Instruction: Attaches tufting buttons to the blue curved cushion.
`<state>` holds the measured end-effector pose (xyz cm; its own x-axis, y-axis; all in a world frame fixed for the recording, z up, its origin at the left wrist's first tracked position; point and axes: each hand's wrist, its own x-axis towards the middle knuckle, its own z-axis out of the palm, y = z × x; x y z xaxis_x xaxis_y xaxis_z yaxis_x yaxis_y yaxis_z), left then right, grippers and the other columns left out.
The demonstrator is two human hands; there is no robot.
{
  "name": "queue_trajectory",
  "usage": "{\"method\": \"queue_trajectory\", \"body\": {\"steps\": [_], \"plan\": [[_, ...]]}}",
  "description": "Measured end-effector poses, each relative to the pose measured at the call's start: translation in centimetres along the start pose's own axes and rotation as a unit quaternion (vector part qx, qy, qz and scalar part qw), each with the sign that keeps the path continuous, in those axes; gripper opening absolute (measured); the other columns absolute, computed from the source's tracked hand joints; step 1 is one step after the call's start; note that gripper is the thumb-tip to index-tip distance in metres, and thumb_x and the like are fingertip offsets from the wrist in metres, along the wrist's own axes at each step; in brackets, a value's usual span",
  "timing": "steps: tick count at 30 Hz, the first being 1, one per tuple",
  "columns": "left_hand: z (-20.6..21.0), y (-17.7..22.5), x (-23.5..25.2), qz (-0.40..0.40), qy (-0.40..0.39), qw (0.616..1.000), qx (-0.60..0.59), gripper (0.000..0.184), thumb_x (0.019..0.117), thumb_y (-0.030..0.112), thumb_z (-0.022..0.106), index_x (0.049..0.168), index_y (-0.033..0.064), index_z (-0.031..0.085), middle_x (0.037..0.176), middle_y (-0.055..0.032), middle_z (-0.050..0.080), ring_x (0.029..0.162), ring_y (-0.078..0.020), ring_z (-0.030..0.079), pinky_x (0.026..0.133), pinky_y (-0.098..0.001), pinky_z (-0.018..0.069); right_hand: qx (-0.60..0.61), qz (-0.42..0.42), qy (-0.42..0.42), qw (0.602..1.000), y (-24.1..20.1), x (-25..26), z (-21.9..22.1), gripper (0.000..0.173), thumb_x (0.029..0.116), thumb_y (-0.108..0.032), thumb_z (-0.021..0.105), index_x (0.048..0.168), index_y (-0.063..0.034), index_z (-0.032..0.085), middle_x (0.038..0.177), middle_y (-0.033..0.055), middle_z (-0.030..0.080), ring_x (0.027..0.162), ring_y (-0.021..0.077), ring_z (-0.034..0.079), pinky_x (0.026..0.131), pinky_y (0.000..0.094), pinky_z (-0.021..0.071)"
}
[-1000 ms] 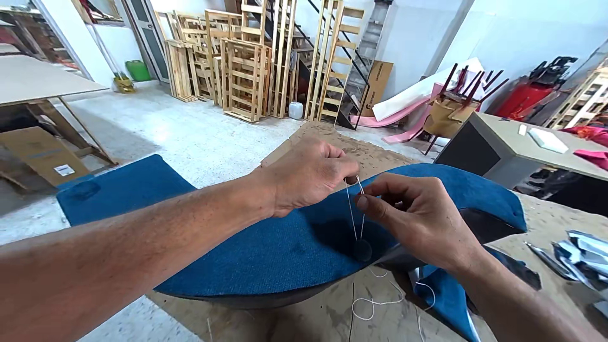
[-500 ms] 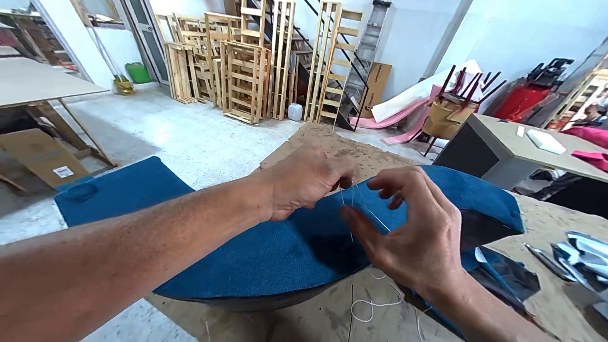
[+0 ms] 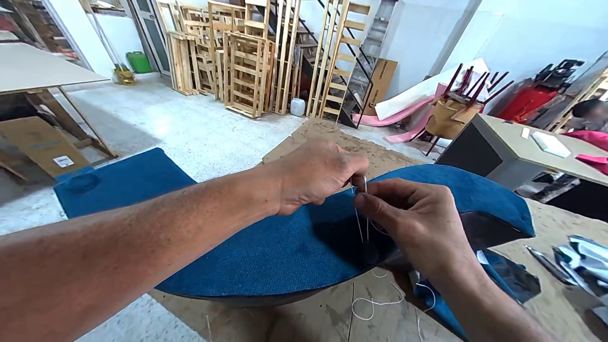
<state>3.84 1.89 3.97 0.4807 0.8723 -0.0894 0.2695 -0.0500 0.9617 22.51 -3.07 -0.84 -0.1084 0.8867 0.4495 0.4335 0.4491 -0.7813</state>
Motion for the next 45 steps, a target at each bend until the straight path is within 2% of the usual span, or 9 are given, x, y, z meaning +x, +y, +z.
{"method": "queue_trajectory", "body": {"steps": [8, 11, 16, 23, 29, 33, 37, 41, 45], "plan": [[-0.1, -0.1, 0.1, 0.003, 0.015, 1.000, 0.025, 0.034, 0.1060, 0.021, 0.053, 0.076, 0.0093, 0.064, 0.056, 0.0022, 0.040, 0.042, -0.0048, 0.029, 0.040, -0.0191, 0.0219, 0.173, 0.074, -0.107, 0.976, 0.9, 0.4, -1.6, 0.020, 0.1017, -0.018, 0.059, 0.101, -0.0085, 0.077, 0.088, 0.0064, 0.072, 0.075, 0.0124, 0.065, 0.067, 0.0250, 0.0545], [0.0, 0.0, 0.0, 0.009, 0.013, 0.999, 0.035, 0.034, 0.1056, 0.021, 0.053, 0.076, 0.0085, 0.063, 0.055, 0.0017, 0.040, 0.042, -0.0052, 0.029, 0.040, -0.0198, 0.0217, 0.191, 0.085, -0.163, 0.964, 0.9, 0.6, -2.2, 0.018, 0.0923, -0.027, 0.063, 0.096, -0.0129, 0.074, 0.089, 0.0046, 0.068, 0.080, 0.0119, 0.063, 0.068, 0.0263, 0.0525], [0.1, 0.0, 0.1, 0.013, 0.013, 0.999, 0.035, 0.032, 0.1051, 0.020, 0.054, 0.076, 0.0082, 0.064, 0.057, 0.0010, 0.044, 0.044, -0.0057, 0.032, 0.041, -0.0200, 0.0235, 0.119, 0.054, -0.104, 0.986, 0.4, 0.6, -1.8, 0.009, 0.0830, -0.020, 0.082, 0.083, -0.0131, 0.076, 0.093, 0.0031, 0.074, 0.082, 0.0130, 0.069, 0.067, 0.0255, 0.0582], [0.0, 0.2, -0.1, 0.015, 0.016, 0.999, 0.043, 0.031, 0.1049, 0.019, 0.055, 0.077, 0.0088, 0.063, 0.058, 0.0012, 0.043, 0.044, -0.0055, 0.032, 0.042, -0.0195, 0.0246, -0.072, -0.044, -0.053, 0.995, 0.2, 0.7, -2.8, 0.014, 0.0977, -0.022, 0.068, 0.096, -0.0173, 0.081, 0.104, -0.0085, 0.077, 0.082, 0.0047, 0.072, 0.068, 0.0213, 0.0614], [0.2, 0.3, 0.0, 0.020, 0.014, 0.998, 0.066, 0.030, 0.1053, 0.020, 0.055, 0.078, 0.0085, 0.063, 0.059, 0.0003, 0.043, 0.045, -0.0067, 0.033, 0.042, -0.0206, 0.0255, -0.195, -0.086, -0.022, 0.977, 0.1, 0.4, -3.8, 0.016, 0.0981, -0.028, 0.064, 0.100, -0.0213, 0.078, 0.097, -0.0122, 0.076, 0.072, 0.0001, 0.070, 0.060, 0.0192, 0.0604], [0.2, 0.2, 0.0, 0.017, 0.014, 0.998, 0.065, 0.027, 0.1061, 0.019, 0.053, 0.083, 0.0088, 0.064, 0.060, 0.0016, 0.043, 0.044, -0.0053, 0.032, 0.042, -0.0194, 0.0248, 0.084, 0.051, -0.073, 0.993, -0.1, 1.4, -5.1, 0.028, 0.0962, -0.016, 0.047, 0.085, -0.0149, 0.073, 0.101, 0.0008, 0.076, 0.090, 0.0130, 0.071, 0.076, 0.0310, 0.0584], [0.1, 0.2, 0.1, -0.012, 0.002, 0.998, 0.054, 0.025, 0.1058, 0.018, 0.053, 0.086, 0.0084, 0.065, 0.060, 0.0025, 0.043, 0.043, -0.0034, 0.028, 0.040, -0.0178, 0.0208, 0.424, 0.101, -0.046, 0.899, 1.0, 2.2, -5.2, 0.046, 0.0998, -0.020, 0.028, 0.074, -0.0194, 0.066, 0.105, 0.0041, 0.077, 0.101, 0.0178, 0.072, 0.083, 0.0358, 0.0587], [-0.5, -0.7, -0.3, 0.007, 0.025, 0.985, 0.173, 0.029, 0.1065, 0.023, 0.055, 0.088, 0.0101, 0.073, 0.068, 0.0004, 0.058, 0.055, -0.0071, 0.046, 0.050, -0.0243, 0.0343, 0.468, 0.080, -0.026, 0.880, 3.0, 1.4, -6.7, 0.051, 0.1036, -0.028, 0.027, 0.068, -0.0229, 0.062, 0.066, -0.0069, 0.061, 0.065, 0.0064, 0.064, 0.058, 0.0236, 0.0541], [-3.1, -2.6, -2.1, 0.012, 0.060, 0.925, 0.376, 0.038, 0.1034, 0.032, 0.056, 0.070, 0.0183, 0.065, 0.060, 0.0017, 0.056, 0.055, -0.0138, 0.053, 0.050, -0.0385, 0.0421, 0.366, 0.123, 0.029, 0.922, 4.9, -1.2, -9.6, 0.049, 0.1061, -0.028, 0.021, 0.068, -0.0248, 0.052, 0.055, -0.0105, 0.045, 0.045, 0.0003, 0.041, 0.043, 0.0158, 0.0361]]}}
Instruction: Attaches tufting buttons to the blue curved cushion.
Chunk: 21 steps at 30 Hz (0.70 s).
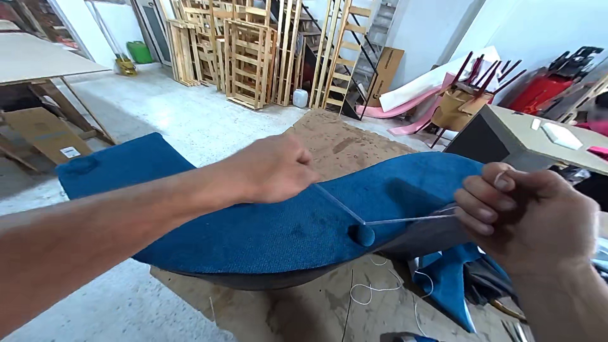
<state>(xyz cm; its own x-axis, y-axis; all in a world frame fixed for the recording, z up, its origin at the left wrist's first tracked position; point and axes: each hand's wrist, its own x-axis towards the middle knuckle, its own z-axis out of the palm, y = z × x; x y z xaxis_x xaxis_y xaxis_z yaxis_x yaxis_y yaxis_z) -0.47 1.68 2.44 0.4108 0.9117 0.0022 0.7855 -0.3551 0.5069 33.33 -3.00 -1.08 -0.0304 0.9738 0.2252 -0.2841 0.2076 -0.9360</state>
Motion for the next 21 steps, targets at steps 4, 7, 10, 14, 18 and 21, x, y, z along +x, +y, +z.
{"method": "queue_trajectory", "body": {"steps": [4, 7, 10, 14, 18, 21], "plan": [[-0.3, -1.0, -3.5, 0.008, 0.055, 0.991, 0.125, 0.038, 0.0938, 0.033, 0.056, 0.057, 0.0244, 0.051, 0.049, 0.0065, 0.044, 0.043, -0.0101, 0.042, 0.039, -0.0342, 0.0324, -0.013, 0.009, -0.023, 1.000, 0.7, -2.8, -3.3, 0.044, 0.1054, -0.031, 0.029, 0.072, -0.0237, 0.057, 0.056, -0.0086, 0.046, 0.044, 0.0011, 0.044, 0.042, 0.0171, 0.0409], [0.6, -0.4, -5.2, 0.039, 0.102, 0.973, 0.204, 0.028, 0.0886, 0.030, 0.059, 0.061, 0.0283, 0.053, 0.051, 0.0124, 0.045, 0.045, -0.0039, 0.044, 0.041, -0.0303, 0.0338, -0.038, 0.036, 0.024, 0.998, 1.7, -4.7, -3.4, 0.043, 0.1041, -0.029, 0.030, 0.070, -0.0242, 0.056, 0.055, -0.0081, 0.045, 0.043, 0.0006, 0.041, 0.041, 0.0161, 0.0373], [1.0, -0.3, -5.1, 0.024, 0.090, 0.976, 0.197, 0.030, 0.0893, 0.028, 0.060, 0.060, 0.0276, 0.052, 0.051, 0.0116, 0.044, 0.044, -0.0042, 0.043, 0.041, -0.0300, 0.0326, -0.042, 0.046, 0.043, 0.997, 2.5, -5.3, -3.5, 0.043, 0.1039, -0.028, 0.028, 0.068, -0.0235, 0.053, 0.055, -0.0079, 0.043, 0.043, 0.0010, 0.039, 0.041, 0.0162, 0.0355], [0.9, 0.1, -5.2, 0.002, 0.070, 0.977, 0.203, 0.033, 0.0910, 0.025, 0.061, 0.060, 0.0268, 0.051, 0.050, 0.0106, 0.044, 0.043, -0.0052, 0.042, 0.041, -0.0299, 0.0322, -0.010, 0.063, 0.050, 0.997, 2.6, -5.3, -4.0, 0.044, 0.1043, -0.027, 0.026, 0.068, -0.0227, 0.052, 0.055, -0.0079, 0.042, 0.044, 0.0011, 0.039, 0.042, 0.0162, 0.0350], [0.8, -0.2, -5.8, 0.001, 0.065, 0.976, 0.209, 0.031, 0.0954, 0.026, 0.058, 0.065, 0.0266, 0.053, 0.051, 0.0111, 0.045, 0.045, -0.0047, 0.043, 0.042, -0.0297, 0.0342, 0.041, 0.074, 0.082, 0.993, 3.1, -4.9, -4.9, 0.050, 0.1051, -0.028, 0.023, 0.068, -0.0241, 0.056, 0.061, -0.0082, 0.054, 0.053, 0.0021, 0.052, 0.049, 0.0173, 0.0450], [-0.3, -1.8, -6.2, 0.060, 0.123, 0.942, 0.307, 0.025, 0.0976, 0.040, 0.053, 0.078, 0.0270, 0.063, 0.066, 0.0086, 0.056, 0.059, -0.0094, 0.056, 0.051, -0.0369, 0.0461, -0.194, 0.073, 0.135, 0.969, 4.7, -5.4, -7.3, 0.039, 0.1038, -0.020, 0.033, 0.079, -0.0174, 0.064, 0.084, -0.0018, 0.073, 0.076, 0.0098, 0.070, 0.061, 0.0280, 0.0566]]}}
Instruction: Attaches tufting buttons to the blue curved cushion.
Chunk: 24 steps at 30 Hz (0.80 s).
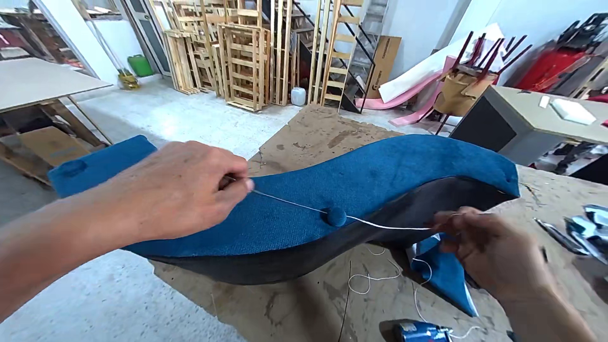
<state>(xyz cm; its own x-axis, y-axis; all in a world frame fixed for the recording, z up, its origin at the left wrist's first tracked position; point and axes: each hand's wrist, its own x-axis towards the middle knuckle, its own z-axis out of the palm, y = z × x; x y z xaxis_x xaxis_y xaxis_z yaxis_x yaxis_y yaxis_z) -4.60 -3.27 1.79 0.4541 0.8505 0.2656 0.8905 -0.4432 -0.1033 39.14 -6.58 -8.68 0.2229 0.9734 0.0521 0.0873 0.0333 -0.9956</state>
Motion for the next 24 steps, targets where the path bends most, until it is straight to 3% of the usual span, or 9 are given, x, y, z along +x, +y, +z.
{"method": "queue_trajectory", "body": {"steps": [1, 2, 3, 4, 6, 10, 17, 21, 24], "plan": [[0.0, -0.6, -0.2, 0.023, 0.048, 0.998, 0.042, 0.028, 0.0957, 0.042, 0.051, 0.091, 0.0218, 0.070, 0.082, 0.0003, 0.064, 0.078, -0.0208, 0.065, 0.066, -0.0505, 0.0517, -0.167, -0.036, 0.027, 0.985, 0.8, -0.1, -0.6, 0.030, 0.1032, -0.020, 0.043, 0.091, -0.0116, 0.069, 0.093, 0.0021, 0.074, 0.084, 0.0157, 0.071, 0.068, 0.0373, 0.0584], [-0.2, -0.8, -0.2, 0.035, 0.085, 0.994, 0.052, 0.038, 0.0964, 0.042, 0.048, 0.107, 0.0138, 0.071, 0.102, -0.0110, 0.068, 0.100, -0.0348, 0.066, 0.087, -0.0654, 0.0469, -0.310, -0.091, 0.058, 0.945, 1.2, -0.6, -0.8, 0.026, 0.1016, -0.024, 0.052, 0.100, -0.0065, 0.072, 0.101, 0.0085, 0.072, 0.088, 0.0245, 0.069, 0.071, 0.0508, 0.0553], [-0.5, -0.5, -0.2, 0.049, 0.120, 0.991, 0.041, 0.042, 0.0978, 0.039, 0.045, 0.117, 0.0102, 0.070, 0.116, -0.0158, 0.068, 0.114, -0.0401, 0.062, 0.099, -0.0697, 0.0386, -0.388, -0.158, 0.083, 0.904, 1.3, -1.4, -0.4, 0.028, 0.0988, -0.026, 0.056, 0.106, -0.0038, 0.072, 0.109, 0.0136, 0.070, 0.093, 0.0297, 0.069, 0.074, 0.0579, 0.0556], [-0.6, 0.4, -0.1, 0.070, 0.149, 0.986, 0.012, 0.041, 0.0994, 0.038, 0.045, 0.119, 0.0109, 0.070, 0.122, -0.0144, 0.067, 0.119, -0.0372, 0.061, 0.104, -0.0658, 0.0385, -0.400, -0.211, 0.099, 0.887, 1.0, -2.6, 0.6, 0.031, 0.0982, -0.030, 0.056, 0.110, -0.0053, 0.071, 0.112, 0.0110, 0.070, 0.094, 0.0239, 0.070, 0.075, 0.0516, 0.0584], [-0.4, 2.7, 0.3, 0.116, 0.149, 0.979, -0.078, 0.032, 0.0988, 0.039, 0.053, 0.115, 0.0210, 0.073, 0.118, 0.0004, 0.069, 0.114, -0.0172, 0.064, 0.096, -0.0451, 0.0535, -0.292, -0.295, 0.072, 0.907, 0.4, -5.5, 4.6, 0.027, 0.1007, -0.033, 0.060, 0.112, -0.0092, 0.067, 0.104, 0.0006, 0.071, 0.087, 0.0063, 0.068, 0.072, 0.0294, 0.0601], [0.9, 5.3, 2.0, 0.173, 0.033, 0.974, -0.141, 0.025, 0.0950, 0.040, 0.062, 0.112, 0.0294, 0.076, 0.105, 0.0130, 0.068, 0.097, -0.0001, 0.065, 0.079, -0.0244, 0.0572, -0.218, -0.355, 0.073, 0.906, 1.9, -6.6, 13.0, 0.028, 0.0956, -0.037, 0.068, 0.108, -0.0119, 0.068, 0.097, -0.0012, 0.070, 0.084, 0.0078, 0.070, 0.069, 0.0312, 0.0628], [-0.6, 6.0, 3.7, 0.234, -0.046, 0.970, -0.050, 0.010, 0.0905, 0.027, 0.069, 0.082, 0.0234, 0.071, 0.078, 0.0106, 0.061, 0.072, -0.0032, 0.061, 0.060, -0.0243, 0.0510, -0.184, -0.311, 0.112, 0.926, 1.3, -6.3, 15.4, 0.013, 0.0942, -0.027, 0.068, 0.090, -0.0151, 0.070, 0.075, -0.0102, 0.068, 0.063, -0.0025, 0.065, 0.053, 0.0171, 0.0558], [0.3, 6.3, 4.2, 0.272, -0.042, 0.961, -0.005, 0.013, 0.0891, 0.028, 0.061, 0.081, 0.0180, 0.063, 0.079, 0.0049, 0.054, 0.076, -0.0102, 0.058, 0.061, -0.0277, 0.0487, -0.249, -0.334, 0.091, 0.905, 0.9, -6.2, 14.9, 0.016, 0.0966, -0.027, 0.059, 0.090, -0.0150, 0.066, 0.074, -0.0098, 0.063, 0.060, -0.0033, 0.059, 0.049, 0.0170, 0.0512], [1.2, 6.1, 4.1, 0.250, -0.021, 0.965, -0.070, 0.010, 0.0885, 0.024, 0.058, 0.079, 0.0219, 0.060, 0.077, 0.0094, 0.053, 0.073, -0.0045, 0.055, 0.059, -0.0236, 0.0467, -0.280, -0.356, 0.066, 0.889, 0.5, -5.9, 13.8, 0.016, 0.0985, -0.026, 0.057, 0.092, -0.0144, 0.066, 0.074, -0.0091, 0.062, 0.061, -0.0020, 0.058, 0.051, 0.0181, 0.0500]]}}
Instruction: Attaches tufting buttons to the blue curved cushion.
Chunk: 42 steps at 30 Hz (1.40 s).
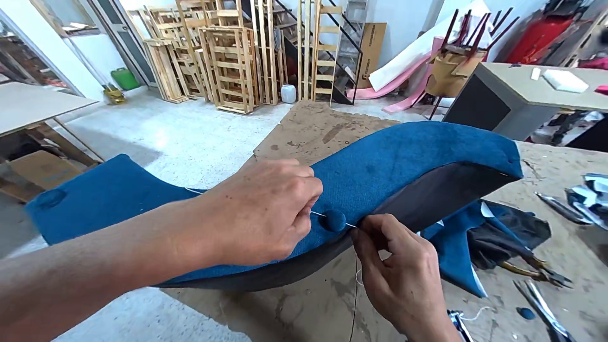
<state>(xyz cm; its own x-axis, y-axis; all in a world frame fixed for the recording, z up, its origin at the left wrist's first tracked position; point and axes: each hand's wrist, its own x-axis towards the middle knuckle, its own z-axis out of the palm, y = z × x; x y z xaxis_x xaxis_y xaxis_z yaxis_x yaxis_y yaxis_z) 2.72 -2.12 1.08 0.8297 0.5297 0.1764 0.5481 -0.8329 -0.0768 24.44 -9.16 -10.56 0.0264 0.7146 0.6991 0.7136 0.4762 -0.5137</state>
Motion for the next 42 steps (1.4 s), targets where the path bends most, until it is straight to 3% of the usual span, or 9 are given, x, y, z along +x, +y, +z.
{"method": "queue_trajectory", "body": {"steps": [6, 8, 11, 15, 21, 25, 31, 38, 42], "plan": [[0.6, 0.2, -0.2, -0.007, 0.038, 0.999, -0.008, 0.012, 0.0863, 0.023, 0.057, 0.075, 0.0225, 0.060, 0.075, 0.0103, 0.052, 0.072, -0.0033, 0.054, 0.058, -0.0223, 0.0454, -0.119, -0.069, 0.013, 0.990, -0.3, 0.7, -0.8, 0.014, 0.0966, -0.020, 0.056, 0.088, -0.0118, 0.065, 0.071, -0.0046, 0.059, 0.058, 0.0049, 0.056, 0.047, 0.0220, 0.0438], [0.0, 0.2, -0.1, -0.027, 0.001, 1.000, -0.005, 0.013, 0.0889, 0.025, 0.057, 0.077, 0.0226, 0.061, 0.075, 0.0098, 0.053, 0.071, -0.0038, 0.055, 0.059, -0.0232, 0.0468, -0.149, -0.089, -0.014, 0.985, -0.4, 1.1, -1.5, 0.015, 0.0968, -0.021, 0.056, 0.088, -0.0113, 0.064, 0.071, -0.0033, 0.058, 0.056, 0.0075, 0.055, 0.046, 0.0240, 0.0428], [-1.4, 0.1, 0.3, -0.089, -0.070, 0.993, -0.018, 0.020, 0.0939, 0.030, 0.054, 0.076, 0.0242, 0.059, 0.068, 0.0109, 0.050, 0.061, -0.0022, 0.051, 0.052, -0.0238, 0.0426, -0.111, -0.076, -0.090, 0.987, 0.0, 2.6, -3.2, 0.009, 0.0921, -0.025, 0.060, 0.088, -0.0187, 0.064, 0.072, -0.0104, 0.061, 0.058, -0.0009, 0.058, 0.048, 0.0191, 0.0490], [-4.1, -0.3, 1.7, -0.201, -0.179, 0.945, -0.186, 0.027, 0.1050, 0.028, 0.050, 0.082, 0.0191, 0.061, 0.056, 0.0057, 0.048, 0.047, -0.0070, 0.046, 0.043, -0.0270, 0.0364, -0.104, -0.077, -0.208, 0.970, 0.5, 6.0, -5.6, 0.002, 0.0876, -0.025, 0.066, 0.089, -0.0234, 0.065, 0.071, -0.0136, 0.062, 0.060, -0.0008, 0.062, 0.050, 0.0231, 0.0547], [-4.7, -2.0, 2.9, -0.188, -0.252, 0.921, -0.230, 0.035, 0.1046, 0.023, 0.056, 0.073, 0.0129, 0.068, 0.059, 0.0025, 0.055, 0.052, -0.0079, 0.049, 0.049, -0.0285, 0.0381, -0.220, -0.202, -0.247, 0.922, 1.5, 11.3, -7.6, 0.013, 0.0870, -0.021, 0.064, 0.092, -0.0177, 0.076, 0.074, -0.0055, 0.065, 0.060, 0.0112, 0.063, 0.051, 0.0354, 0.0529], [-4.5, -2.9, 3.3, -0.221, -0.231, 0.875, -0.363, 0.031, 0.1067, 0.020, 0.054, 0.083, 0.0064, 0.069, 0.058, -0.0010, 0.052, 0.046, -0.0068, 0.042, 0.044, -0.0216, 0.0332, -0.235, -0.241, -0.289, 0.896, 1.4, 14.4, -7.4, 0.011, 0.0944, -0.016, 0.063, 0.097, -0.0096, 0.072, 0.081, 0.0040, 0.067, 0.066, 0.0212, 0.066, 0.056, 0.0439, 0.0544], [-2.7, -1.9, 5.0, -0.333, -0.153, 0.782, -0.504, 0.031, 0.1083, 0.025, 0.051, 0.095, 0.0070, 0.072, 0.062, 0.0005, 0.054, 0.044, -0.0047, 0.045, 0.039, -0.0169, 0.0365, -0.077, -0.200, -0.294, 0.932, 0.3, 15.8, -4.5, 0.014, 0.0973, -0.024, 0.059, 0.099, -0.0178, 0.071, 0.078, -0.0083, 0.067, 0.065, 0.0017, 0.062, 0.057, 0.0245, 0.0538], [-2.7, -1.3, 4.6, -0.333, -0.126, 0.750, -0.557, 0.030, 0.1060, 0.017, 0.047, 0.086, 0.0064, 0.067, 0.069, -0.0027, 0.064, 0.048, -0.0046, 0.053, 0.041, -0.0159, 0.0403, -0.004, -0.191, -0.244, 0.951, 0.7, 14.5, -2.9, 0.006, 0.0931, -0.021, 0.066, 0.094, -0.0183, 0.072, 0.073, -0.0111, 0.068, 0.060, -0.0029, 0.062, 0.051, 0.0180, 0.0523], [-2.5, -0.9, 4.5, -0.301, -0.113, 0.773, -0.547, 0.025, 0.1048, 0.020, 0.056, 0.090, 0.0062, 0.070, 0.068, -0.0017, 0.063, 0.046, -0.0030, 0.048, 0.040, -0.0144, 0.0354, 0.006, -0.190, -0.223, 0.956, 1.4, 14.0, -2.6, 0.009, 0.0921, -0.020, 0.066, 0.093, -0.0186, 0.075, 0.077, -0.0112, 0.070, 0.063, -0.0035, 0.062, 0.052, 0.0183, 0.0524]]}}
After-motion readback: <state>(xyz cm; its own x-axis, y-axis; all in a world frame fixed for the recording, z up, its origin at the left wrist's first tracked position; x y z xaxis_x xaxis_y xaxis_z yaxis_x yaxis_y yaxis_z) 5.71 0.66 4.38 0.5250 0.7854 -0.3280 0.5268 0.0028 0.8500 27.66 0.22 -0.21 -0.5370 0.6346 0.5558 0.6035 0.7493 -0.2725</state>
